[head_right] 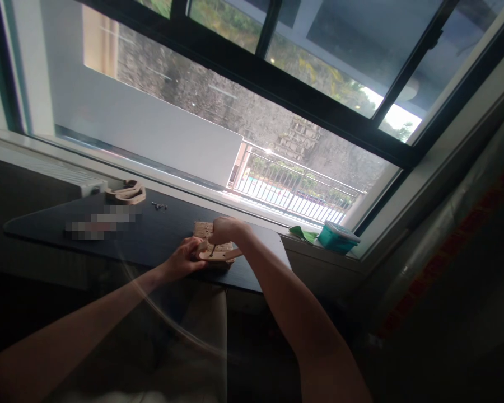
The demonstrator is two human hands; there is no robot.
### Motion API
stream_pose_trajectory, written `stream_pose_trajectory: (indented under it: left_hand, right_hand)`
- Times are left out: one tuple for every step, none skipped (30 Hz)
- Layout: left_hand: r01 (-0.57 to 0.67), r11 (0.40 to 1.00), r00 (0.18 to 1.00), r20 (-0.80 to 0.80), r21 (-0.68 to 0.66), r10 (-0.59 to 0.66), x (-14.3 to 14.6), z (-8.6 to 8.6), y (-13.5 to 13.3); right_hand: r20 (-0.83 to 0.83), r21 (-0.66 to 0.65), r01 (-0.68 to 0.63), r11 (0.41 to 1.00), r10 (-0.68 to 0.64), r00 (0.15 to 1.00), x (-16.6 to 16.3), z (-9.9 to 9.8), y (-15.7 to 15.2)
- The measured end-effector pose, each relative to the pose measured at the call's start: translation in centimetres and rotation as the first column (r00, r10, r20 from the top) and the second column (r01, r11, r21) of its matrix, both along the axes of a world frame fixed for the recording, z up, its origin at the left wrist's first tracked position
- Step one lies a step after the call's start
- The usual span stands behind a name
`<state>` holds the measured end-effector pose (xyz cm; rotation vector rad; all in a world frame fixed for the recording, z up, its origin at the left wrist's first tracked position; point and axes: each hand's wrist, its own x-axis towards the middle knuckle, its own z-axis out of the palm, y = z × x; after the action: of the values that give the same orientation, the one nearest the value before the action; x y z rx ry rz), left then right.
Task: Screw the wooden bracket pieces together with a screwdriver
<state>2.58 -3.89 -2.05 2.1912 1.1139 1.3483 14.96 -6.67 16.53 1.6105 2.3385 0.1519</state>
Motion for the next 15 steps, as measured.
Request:
stream_pose_trajectory:
  left_hand:
    - [0.0,1.0,1.0,-0.002,0.0,0.0,0.0,0.0,0.0]
    - [-0.001,1.0,1.0,-0.004,0.0,0.001,0.0,0.1,-0.1]
    - [-0.003,1.0,1.0,-0.006,-0.001,0.003,0.0,0.1,-0.1]
    - [-0.005,1.0,1.0,-0.008,-0.003,0.005,-0.1,0.1,-0.1]
    - [-0.007,1.0,1.0,-0.01,-0.006,0.007,0.0,0.1,-0.1]
    - [-0.009,1.0,1.0,-0.011,-0.008,0.009,0.0,0.1,-0.1]
    - [-0.01,1.0,1.0,-0.011,-0.01,0.01,0.0,0.1,-0.1]
    - [-0.012,1.0,1.0,-0.01,-0.01,0.012,0.0,0.0,-0.1]
    - [-0.013,1.0,1.0,-0.007,-0.009,0.013,0.0,0.0,0.0]
    - [-0.014,1.0,1.0,-0.005,-0.007,0.014,0.1,0.0,0.0]
    - [-0.016,1.0,1.0,-0.004,-0.005,0.016,0.1,0.0,0.0]
    - [-0.017,1.0,1.0,-0.003,-0.003,0.017,0.1,-0.1,0.0]
    - [-0.017,1.0,1.0,-0.003,-0.001,0.017,0.1,-0.1,0.0]
    - [-0.016,1.0,1.0,-0.003,-0.001,0.016,0.1,-0.1,0.0]
    - [-0.015,1.0,1.0,-0.004,-0.001,0.015,0.1,-0.1,0.0]
  right_hand:
    - [0.011,0.001,-0.039,0.999,0.039,0.999,0.1,0.2,-0.2]
    - [0.02,0.012,-0.081,0.997,0.081,0.997,0.3,0.3,-0.4]
    - [0.029,0.03,-0.122,0.992,0.121,0.992,0.5,0.3,-0.6]
    - [0.037,0.046,-0.16,0.986,0.159,0.987,0.8,0.3,-0.9]
    - [0.045,0.057,-0.194,0.979,0.192,0.98,1.0,0.1,-1.1]
    - [0.053,0.064,-0.221,0.973,0.218,0.974,1.1,-0.1,-1.3]
    - [0.06,0.07,-0.241,0.968,0.237,0.97,1.2,-0.3,-1.5]
    - [0.067,0.076,-0.251,0.965,0.247,0.967,1.3,-0.6,-1.6]
    - [0.073,0.083,-0.254,0.964,0.248,0.966,1.2,-0.7,-1.8]
    - [0.079,0.091,-0.248,0.964,0.242,0.967,1.1,-0.9,-1.9]
    - [0.084,0.099,-0.235,0.967,0.227,0.97,0.9,-1.0,-1.9]
    - [0.089,0.107,-0.214,0.971,0.205,0.975,0.7,-1.1,-1.9]
    - [0.092,0.113,-0.187,0.976,0.177,0.98,0.5,-1.2,-1.7]
    - [0.094,0.12,-0.157,0.98,0.146,0.985,0.3,-1.3,-1.5]
    - [0.094,0.126,-0.124,0.984,0.113,0.989,0.2,-1.3,-1.3]
